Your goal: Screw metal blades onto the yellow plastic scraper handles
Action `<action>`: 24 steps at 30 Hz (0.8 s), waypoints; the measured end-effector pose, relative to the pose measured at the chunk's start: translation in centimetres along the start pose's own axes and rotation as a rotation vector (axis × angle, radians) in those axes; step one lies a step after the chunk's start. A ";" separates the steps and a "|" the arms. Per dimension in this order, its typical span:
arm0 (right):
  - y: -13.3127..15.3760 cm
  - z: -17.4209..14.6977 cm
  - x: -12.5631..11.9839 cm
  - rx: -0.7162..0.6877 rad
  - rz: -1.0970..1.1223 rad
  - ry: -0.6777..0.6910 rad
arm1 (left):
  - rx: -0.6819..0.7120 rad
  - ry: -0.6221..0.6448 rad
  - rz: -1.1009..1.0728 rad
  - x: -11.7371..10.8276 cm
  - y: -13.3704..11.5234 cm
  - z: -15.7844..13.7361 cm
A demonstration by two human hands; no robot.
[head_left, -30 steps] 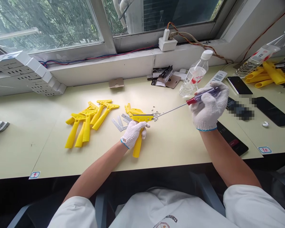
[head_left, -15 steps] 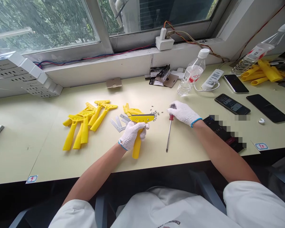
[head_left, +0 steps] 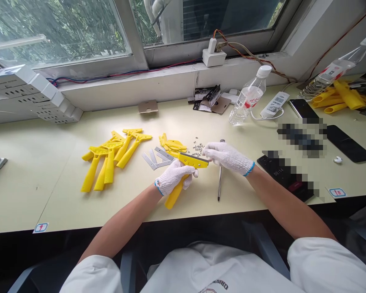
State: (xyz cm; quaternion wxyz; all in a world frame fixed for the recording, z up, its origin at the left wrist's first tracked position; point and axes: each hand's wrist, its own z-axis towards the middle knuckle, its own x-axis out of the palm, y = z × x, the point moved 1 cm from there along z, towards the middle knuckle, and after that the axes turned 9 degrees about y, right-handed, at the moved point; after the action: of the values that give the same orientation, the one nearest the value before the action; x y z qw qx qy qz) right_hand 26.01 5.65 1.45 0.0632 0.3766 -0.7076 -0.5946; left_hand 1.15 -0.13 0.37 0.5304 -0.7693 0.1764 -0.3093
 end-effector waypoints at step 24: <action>0.4 -0.2 2.3 -0.168 0.069 0.270 | -0.154 0.204 0.266 0.0 -0.4 -0.5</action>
State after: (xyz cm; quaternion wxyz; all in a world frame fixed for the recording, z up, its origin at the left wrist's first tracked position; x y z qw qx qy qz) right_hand 24.32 4.05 1.05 0.2096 0.4220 -0.6530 -0.5929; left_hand 0.78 -0.39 0.86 0.4854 -0.7423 0.3525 -0.2985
